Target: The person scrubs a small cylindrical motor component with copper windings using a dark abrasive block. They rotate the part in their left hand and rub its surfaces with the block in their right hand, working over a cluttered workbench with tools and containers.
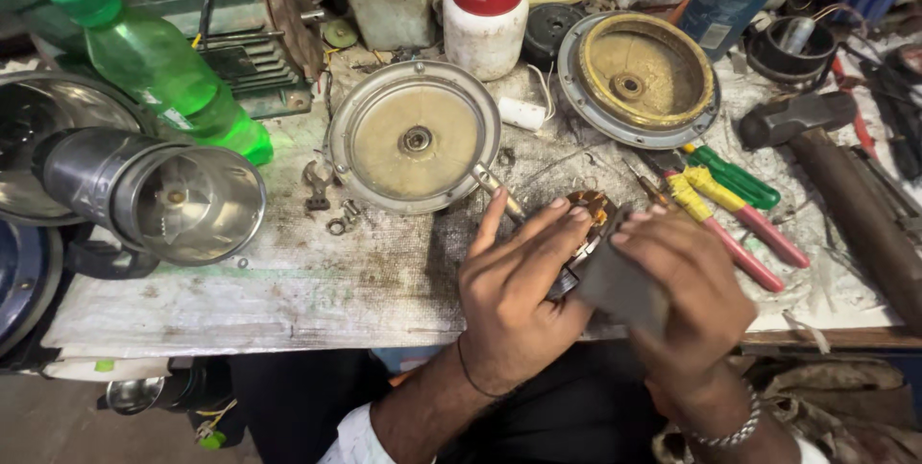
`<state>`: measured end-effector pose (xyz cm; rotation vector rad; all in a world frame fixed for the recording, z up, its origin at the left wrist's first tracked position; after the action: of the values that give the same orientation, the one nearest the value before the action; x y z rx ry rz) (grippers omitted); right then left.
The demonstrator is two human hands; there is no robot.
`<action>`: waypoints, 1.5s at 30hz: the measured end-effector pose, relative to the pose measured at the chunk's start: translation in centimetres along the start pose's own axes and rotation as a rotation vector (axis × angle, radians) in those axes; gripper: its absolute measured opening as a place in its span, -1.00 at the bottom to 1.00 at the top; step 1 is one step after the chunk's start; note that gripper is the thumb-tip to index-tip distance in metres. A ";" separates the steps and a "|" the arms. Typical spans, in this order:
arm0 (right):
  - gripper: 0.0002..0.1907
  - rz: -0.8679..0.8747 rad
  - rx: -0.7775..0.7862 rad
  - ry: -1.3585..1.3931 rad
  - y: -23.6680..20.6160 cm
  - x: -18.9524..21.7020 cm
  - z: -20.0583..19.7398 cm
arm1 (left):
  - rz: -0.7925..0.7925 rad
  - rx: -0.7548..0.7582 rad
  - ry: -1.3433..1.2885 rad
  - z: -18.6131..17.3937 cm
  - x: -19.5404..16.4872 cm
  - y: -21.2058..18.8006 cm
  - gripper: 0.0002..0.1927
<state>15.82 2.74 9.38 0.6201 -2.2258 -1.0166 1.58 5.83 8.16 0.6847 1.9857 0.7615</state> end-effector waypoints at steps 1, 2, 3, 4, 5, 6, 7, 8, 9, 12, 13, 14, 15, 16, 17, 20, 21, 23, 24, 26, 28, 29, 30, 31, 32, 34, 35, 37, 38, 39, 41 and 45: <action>-0.74 -0.081 0.025 -0.003 -0.1 0.9 0.2 | 0.014 -0.004 -0.025 -0.1 -0.2 0.0 -0.64; -0.78 -0.165 0.047 -0.002 -0.2 1.8 0.4 | 0.030 -0.009 -0.043 -0.2 -0.3 0.0 -0.62; -0.81 -0.240 0.073 0.006 -0.4 2.6 0.7 | 0.038 -0.007 -0.060 -0.3 -0.4 0.0 -0.60; -0.81 -0.207 0.061 0.006 -0.3 2.2 0.6 | 0.029 -0.006 -0.039 -0.3 -0.3 -0.1 -0.62; -0.80 -0.174 0.045 0.002 -0.2 1.9 0.5 | 0.024 -0.004 -0.019 -0.3 -0.3 0.0 -0.64; -0.78 -0.145 0.029 -0.005 -0.1 1.5 0.4 | 0.022 -0.007 -0.002 -0.3 -0.3 0.1 -0.66; -0.77 -0.121 0.015 -0.013 -0.1 1.2 0.3 | 0.025 -0.018 0.005 -0.4 -0.3 0.1 -0.67; -0.76 -0.100 0.002 -0.023 0.0 0.9 0.1 | 0.028 -0.032 0.010 -0.5 -0.4 0.2 -0.68; -0.75 -0.085 -0.018 -0.037 -0.1 0.7 -0.1 | 0.039 -0.051 0.013 -0.5 -0.5 0.2 -0.69; -0.77 -0.285 0.164 0.026 -0.8 2.6 1.4 | 0.034 -0.037 -0.024 -0.4 -0.5 0.3 -0.73; -0.72 -0.165 0.124 0.036 -0.6 1.5 1.0 | 0.025 -0.025 -0.015 -0.3 -0.5 0.2 -0.71; -0.68 -0.058 0.077 0.039 -0.5 0.4 0.6 | 0.028 -0.023 -0.006 -0.3 -0.5 0.3 -0.70; -0.64 0.047 0.031 0.045 -0.5 -0.6 0.1 | 0.029 -0.023 0.006 -0.4 -0.5 0.2 -0.68; -0.68 -0.019 0.048 -0.002 -0.5 0.1 0.2 | 0.031 -0.018 0.001 -0.4 -0.5 0.2 -0.67; -0.73 -0.090 0.060 -0.050 -0.4 0.8 0.4 | 0.039 -0.016 -0.003 -0.4 -0.6 0.2 -0.67; -0.78 -0.237 0.135 -0.042 0.1 2.3 1.2 | 0.055 -0.015 -0.033 -0.6 -0.5 0.3 -0.63; -0.79 -0.262 0.179 -0.017 0.2 2.6 1.5 | 0.046 -0.008 -0.058 -0.5 -0.5 0.2 -0.62; -0.69 -0.050 0.047 0.114 1.1 0.5 0.3 | 0.027 -0.016 -0.018 -0.4 -0.4 0.2 -0.65; -0.63 0.055 -0.016 0.181 1.2 -0.6 -0.2 | 0.015 -0.020 0.002 -0.4 -0.4 0.2 -0.66; -0.72 -0.063 0.030 0.101 0.9 0.9 0.2 | 0.044 -0.023 -0.033 -0.5 -0.7 0.1 -0.62; -0.69 -0.074 0.042 0.099 0.4 0.9 0.4 | 0.042 -0.025 -0.027 -0.6 -0.6 0.0 -0.61; -0.63 -0.028 0.031 0.124 0.3 0.0 0.4 | 0.031 -0.029 -0.015 -0.5 -0.5 0.0 -0.63; -0.58 0.004 0.012 0.148 0.2 -1.0 0.3 | 0.031 -0.042 -0.001 -0.6 -0.5 0.1 -0.64; -0.57 0.029 0.016 0.174 -0.1 -1.4 0.3 | 0.039 -0.037 -0.003 -0.6 -0.5 0.2 -0.64; -0.55 0.054 0.022 0.196 -0.3 -2.1 0.4 | 0.047 -0.032 -0.010 -0.6 -0.5 0.2 -0.64; -0.52 0.026 0.043 0.212 -0.4 -2.3 0.4 | 0.059 -0.037 -0.012 -0.5 -0.6 0.5 -0.65; -0.51 -0.021 0.062 0.212 -0.4 -1.8 0.6 | 0.055 -0.041 -0.004 -0.6 -0.6 0.4 -0.65; -0.51 0.037 0.066 0.219 -0.2 -2.1 0.9 | 0.027 -0.022 -0.006 -0.5 -0.5 0.4 -0.66; -0.51 0.116 0.042 0.219 0.0 -2.6 1.0 | 0.022 -0.019 -0.014 -0.6 -0.5 0.4 -0.66; -0.50 0.192 0.016 0.217 0.1 -3.1 0.9 | 0.020 -0.018 -0.024 -0.6 -0.4 0.5 -0.66; -0.62 0.043 0.000 0.174 0.6 -1.1 0.6 | 0.069 -0.027 -0.035 -0.7 -0.9 0.5 -0.64; -0.51 0.193 0.016 0.194 0.5 -2.7 0.7 | 0.038 -0.019 -0.033 -0.6 -0.6 0.5 -0.66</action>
<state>17.18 5.07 8.56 0.4783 -2.0794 -0.8071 1.41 5.54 9.10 0.7214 1.9386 0.7862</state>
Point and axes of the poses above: each hand's wrist, its own y-axis towards the middle knuckle, its own z-axis out of the palm, x = y × z, the point moved 10 cm from there along y, towards the middle knuckle, and after that the axes turned 3 degrees about x, right-handed, at the moved point
